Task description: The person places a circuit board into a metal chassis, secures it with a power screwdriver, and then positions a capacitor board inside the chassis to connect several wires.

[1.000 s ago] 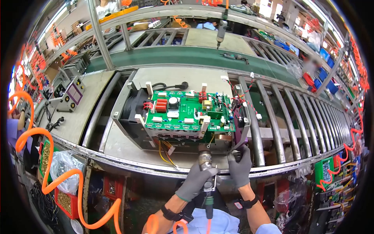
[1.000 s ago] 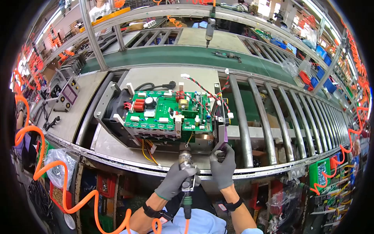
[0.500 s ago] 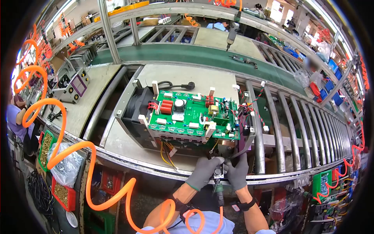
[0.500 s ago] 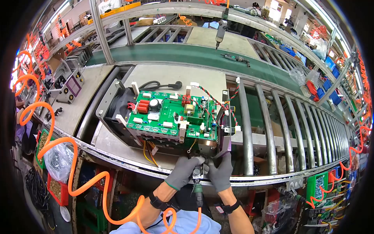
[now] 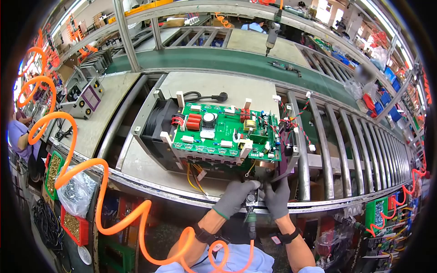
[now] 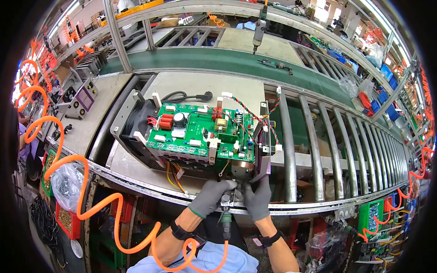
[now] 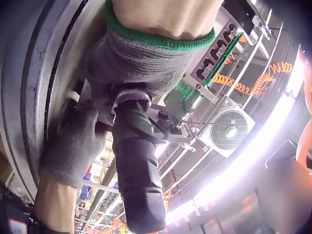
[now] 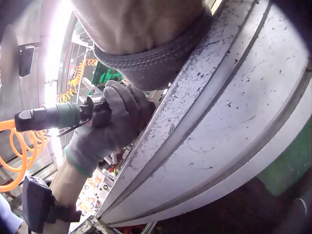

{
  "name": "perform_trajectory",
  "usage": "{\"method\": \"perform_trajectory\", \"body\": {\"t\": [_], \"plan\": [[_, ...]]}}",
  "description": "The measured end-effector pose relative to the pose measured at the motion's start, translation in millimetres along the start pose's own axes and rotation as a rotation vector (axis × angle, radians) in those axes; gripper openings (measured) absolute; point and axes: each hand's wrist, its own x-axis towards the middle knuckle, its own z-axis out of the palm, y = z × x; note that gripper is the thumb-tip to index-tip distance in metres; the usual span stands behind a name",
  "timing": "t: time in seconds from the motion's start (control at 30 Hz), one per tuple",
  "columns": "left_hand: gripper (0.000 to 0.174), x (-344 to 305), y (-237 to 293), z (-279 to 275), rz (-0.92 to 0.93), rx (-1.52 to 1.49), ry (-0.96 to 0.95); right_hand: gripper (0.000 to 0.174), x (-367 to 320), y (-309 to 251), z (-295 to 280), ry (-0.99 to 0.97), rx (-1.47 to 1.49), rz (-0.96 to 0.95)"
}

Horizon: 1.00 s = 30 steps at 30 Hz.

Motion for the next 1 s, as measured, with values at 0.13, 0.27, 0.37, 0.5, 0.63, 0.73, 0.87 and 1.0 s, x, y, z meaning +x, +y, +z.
{"method": "perform_trajectory", "body": {"t": [0.13,0.27,0.37,0.5,0.63,0.73,0.87,1.0], "plan": [[0.027,3.4,-7.6,-15.5,-0.016,0.089,0.009,0.043,-1.0,4.1,0.0,-0.018,0.026,0.033],[0.026,-5.0,-0.3,-14.1,-0.043,0.033,0.017,0.044,0.2,0.7,0.9,-0.02,0.071,-0.011],[0.028,-6.9,8.7,-14.2,-0.076,0.015,-0.013,0.043,0.8,4.4,0.4,-0.021,0.045,-0.025],[0.028,-8.0,16.2,-10.6,-0.115,-0.041,-0.007,0.043,0.7,5.8,2.0,-0.024,0.045,-0.035],[0.027,-7.4,23.8,-9.4,-0.139,-0.007,-0.033,0.043,-0.3,5.2,2.3,-0.041,0.087,0.029],[0.023,4.1,11.1,-17.3,-0.131,-0.004,-0.021,0.044,-0.3,7.4,1.9,-0.071,0.103,0.075],[0.02,2.7,23.0,-12.3,-0.168,-0.022,-0.035,0.048,0.5,8.2,2.7,-0.049,0.075,-0.01],[0.02,1.8,29.2,-9.0,-0.174,0.023,-0.017,0.05,-0.5,17.3,2.2,-0.048,0.047,-0.042]]}}
